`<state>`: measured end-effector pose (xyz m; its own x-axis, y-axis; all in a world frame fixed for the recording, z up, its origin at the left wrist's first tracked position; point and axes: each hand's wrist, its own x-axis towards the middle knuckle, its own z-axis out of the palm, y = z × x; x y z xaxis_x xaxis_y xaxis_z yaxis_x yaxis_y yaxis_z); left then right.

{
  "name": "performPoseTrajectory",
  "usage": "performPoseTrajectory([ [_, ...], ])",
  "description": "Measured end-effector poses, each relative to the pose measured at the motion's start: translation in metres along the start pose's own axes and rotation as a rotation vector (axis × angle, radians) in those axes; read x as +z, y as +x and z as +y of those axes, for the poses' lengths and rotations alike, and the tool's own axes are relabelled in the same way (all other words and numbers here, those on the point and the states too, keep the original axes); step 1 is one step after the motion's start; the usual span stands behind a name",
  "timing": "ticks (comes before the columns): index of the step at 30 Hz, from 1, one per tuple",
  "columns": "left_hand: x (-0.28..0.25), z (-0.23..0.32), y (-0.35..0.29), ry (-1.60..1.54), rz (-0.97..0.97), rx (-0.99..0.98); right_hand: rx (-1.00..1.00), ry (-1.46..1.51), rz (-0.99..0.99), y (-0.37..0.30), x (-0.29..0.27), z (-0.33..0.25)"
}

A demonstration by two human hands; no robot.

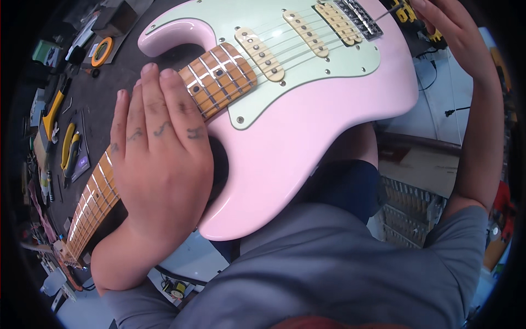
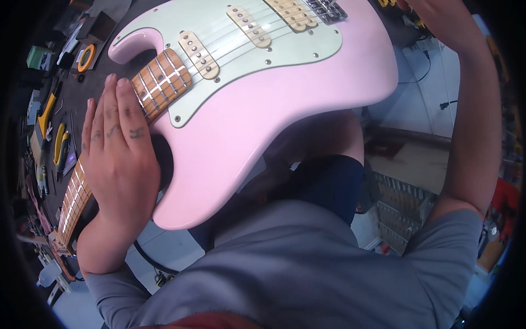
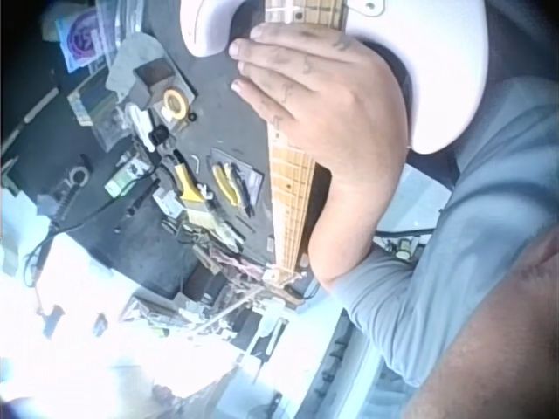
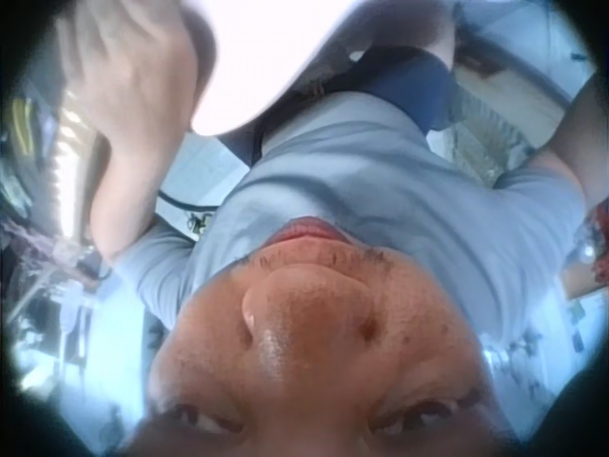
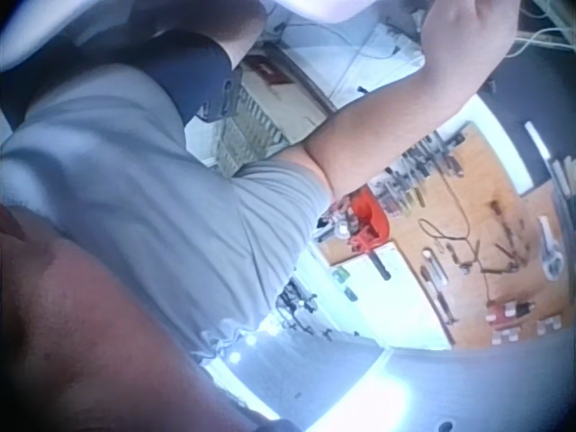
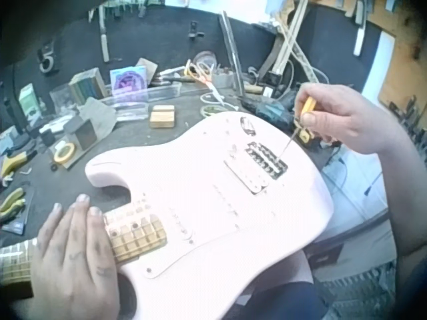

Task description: The person adjusts the bridge saddles of a pink electric guitar using a screwdriver, turning screws on the bridge while holding the neck, and then wipes the guitar body near the bridge with a cloth.

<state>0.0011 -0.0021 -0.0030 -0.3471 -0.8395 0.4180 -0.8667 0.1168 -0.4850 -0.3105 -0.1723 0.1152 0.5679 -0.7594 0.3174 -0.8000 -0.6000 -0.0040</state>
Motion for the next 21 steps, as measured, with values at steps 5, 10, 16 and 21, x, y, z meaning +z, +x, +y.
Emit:
performPoseTrajectory([
  [5,0.001,-0.002,-0.002,0.023,0.016,0.009,0.006,0.202,-0.057,0.002,0.000,0.014],
  [10,0.003,-0.001,-0.001,0.005,-0.006,0.010,-0.002,0.249,-0.101,0.010,0.007,0.041],
  [16,0.000,-0.004,0.002,0.057,0.057,0.032,-0.098,0.202,0.005,0.007,0.004,0.024],
  [21,-0.001,-0.002,0.004,0.038,0.061,0.023,-0.059,0.727,0.142,0.016,0.009,0.052],
])
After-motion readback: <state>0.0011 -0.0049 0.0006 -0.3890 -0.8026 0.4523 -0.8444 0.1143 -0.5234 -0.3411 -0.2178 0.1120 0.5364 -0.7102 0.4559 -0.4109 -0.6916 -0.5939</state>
